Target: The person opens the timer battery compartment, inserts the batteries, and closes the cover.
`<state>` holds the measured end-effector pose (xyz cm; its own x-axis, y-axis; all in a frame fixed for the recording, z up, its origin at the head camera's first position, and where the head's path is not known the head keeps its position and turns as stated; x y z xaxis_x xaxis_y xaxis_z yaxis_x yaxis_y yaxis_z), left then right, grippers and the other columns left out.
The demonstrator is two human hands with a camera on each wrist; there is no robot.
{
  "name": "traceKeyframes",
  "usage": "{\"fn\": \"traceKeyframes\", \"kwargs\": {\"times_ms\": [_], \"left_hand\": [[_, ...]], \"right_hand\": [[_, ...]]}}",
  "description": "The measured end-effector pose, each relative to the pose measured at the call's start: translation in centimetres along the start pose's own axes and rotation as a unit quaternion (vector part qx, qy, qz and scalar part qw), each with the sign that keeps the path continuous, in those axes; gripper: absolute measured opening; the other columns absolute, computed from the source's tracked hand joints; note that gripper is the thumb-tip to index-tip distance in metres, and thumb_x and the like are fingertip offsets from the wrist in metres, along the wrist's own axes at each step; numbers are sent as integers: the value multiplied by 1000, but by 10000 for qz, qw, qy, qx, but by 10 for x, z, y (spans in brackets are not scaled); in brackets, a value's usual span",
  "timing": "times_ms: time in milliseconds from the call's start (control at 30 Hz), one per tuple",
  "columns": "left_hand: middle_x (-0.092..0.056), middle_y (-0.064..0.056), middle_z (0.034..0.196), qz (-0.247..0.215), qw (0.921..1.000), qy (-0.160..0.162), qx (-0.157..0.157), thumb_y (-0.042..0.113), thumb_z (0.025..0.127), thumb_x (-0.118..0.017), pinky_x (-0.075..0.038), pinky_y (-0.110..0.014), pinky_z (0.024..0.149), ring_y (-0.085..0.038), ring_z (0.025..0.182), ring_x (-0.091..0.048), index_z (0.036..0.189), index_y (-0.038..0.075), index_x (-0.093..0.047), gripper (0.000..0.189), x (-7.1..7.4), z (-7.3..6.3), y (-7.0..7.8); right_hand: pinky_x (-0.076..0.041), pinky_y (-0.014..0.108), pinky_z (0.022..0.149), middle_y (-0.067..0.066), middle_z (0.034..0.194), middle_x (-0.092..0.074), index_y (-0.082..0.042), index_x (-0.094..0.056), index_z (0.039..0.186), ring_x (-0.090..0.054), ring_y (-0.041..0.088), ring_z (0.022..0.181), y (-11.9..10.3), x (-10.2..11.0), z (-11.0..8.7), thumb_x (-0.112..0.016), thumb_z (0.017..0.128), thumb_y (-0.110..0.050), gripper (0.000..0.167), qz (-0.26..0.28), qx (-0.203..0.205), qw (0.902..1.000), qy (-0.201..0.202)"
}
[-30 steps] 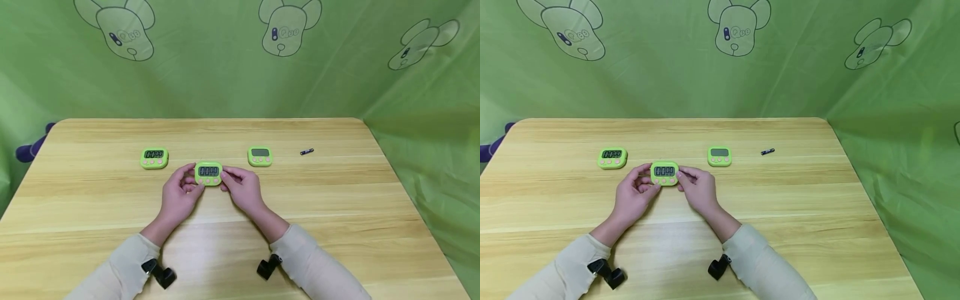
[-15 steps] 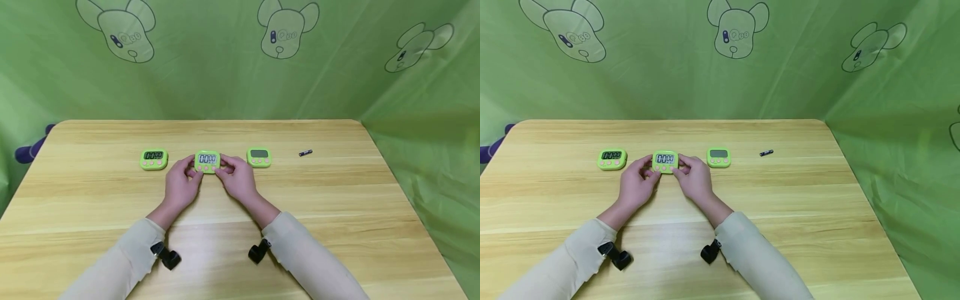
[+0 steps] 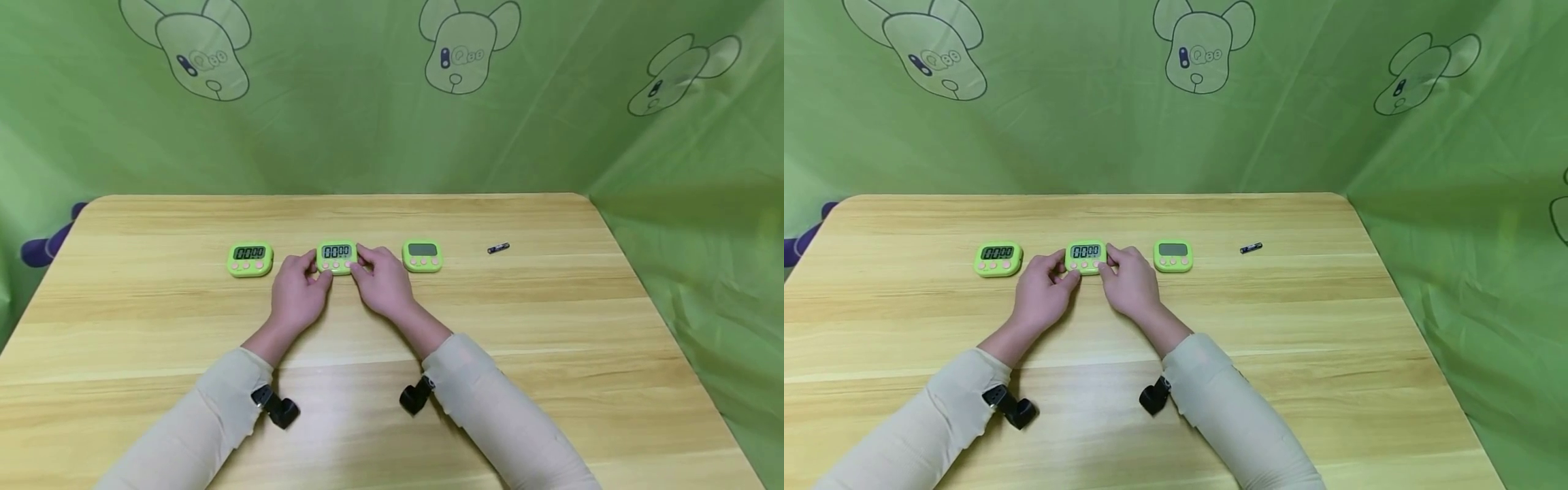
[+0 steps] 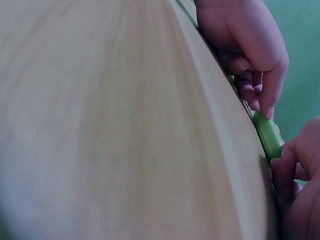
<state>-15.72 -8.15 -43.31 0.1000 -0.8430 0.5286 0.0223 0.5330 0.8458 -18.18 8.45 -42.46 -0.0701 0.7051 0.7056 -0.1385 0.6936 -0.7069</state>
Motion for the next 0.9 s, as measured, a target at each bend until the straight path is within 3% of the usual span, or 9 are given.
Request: {"fn": "traceKeyframes", "kwargs": {"times_ms": [133, 300, 467, 600, 733, 900], "left_hand": [[-53, -11, 103, -66, 9999, -21, 116, 15, 92, -68, -47, -35, 74, -22, 83, -53, 141, -10, -48, 58, 0, -1, 0], [-52, -10, 105, -331, 9991, 222, 162, 9, 90, -67, -48, -31, 72, -19, 82, -52, 143, -9, -46, 60, -1, -10, 0], [-54, -11, 104, -493, 9968, 618, -118, 1, 85, -67, -47, -29, 69, -18, 79, -54, 140, -7, -50, 58, -6, -29, 3], [-56, -10, 101, -590, 9949, 713, -410, -3, 83, -68, -46, -30, 68, -18, 78, -55, 137, -5, -54, 56, -16, -44, 12], [-58, -10, 100, -680, 9940, 505, -692, -4, 82, -71, -49, -30, 64, -17, 77, -58, 134, -4, -57, 54, -29, -55, 24], [-59, -13, 103, -976, 9909, 64, -921, -3, 82, -73, -51, -27, 60, -17, 79, -60, 132, -7, -57, 53, -52, -58, 40]], "right_hand": [[-49, 30, 76, 1, 100, -61, -5, -62, 135, -57, 16, 86, 2, 0, -1, -67, 98, -23, 42, 284, -24, 9996, 69], [-51, 29, 78, 4, 102, -62, -3, -66, 130, -57, 16, 88, 7, 4, -10, -69, 95, -17, 37, 831, 165, 9963, 161], [-54, 30, 75, 7, 104, -64, -3, -67, 125, -60, 16, 83, 16, 12, -28, -73, 92, -11, 34, 1301, 356, 9909, 41], [-56, 29, 74, 7, 104, -67, -3, -69, 121, -63, 15, 83, 24, 21, -47, -75, 90, -8, 32, 1549, 405, 9871, -81], [-57, 28, 73, 16, 103, -68, 3, -69, 117, -65, 23, 84, 20, 43, -69, -75, 88, 0, 30, 1842, 352, 9822, -84], [-55, 22, 70, 27, 104, -66, 12, -65, 115, -65, 32, 85, 18, 71, -90, -73, 87, 8, 30, 2135, 214, 9767, 51]]}}
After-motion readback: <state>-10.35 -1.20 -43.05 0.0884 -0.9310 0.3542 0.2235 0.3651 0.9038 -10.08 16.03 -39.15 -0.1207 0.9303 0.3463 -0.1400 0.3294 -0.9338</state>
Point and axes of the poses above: each hand's wrist, its own z-axis towards the middle knuckle, its own x-axis out of the back of the hand, y = z × x, the point moved 2 cm from there along z, towards the middle knuckle
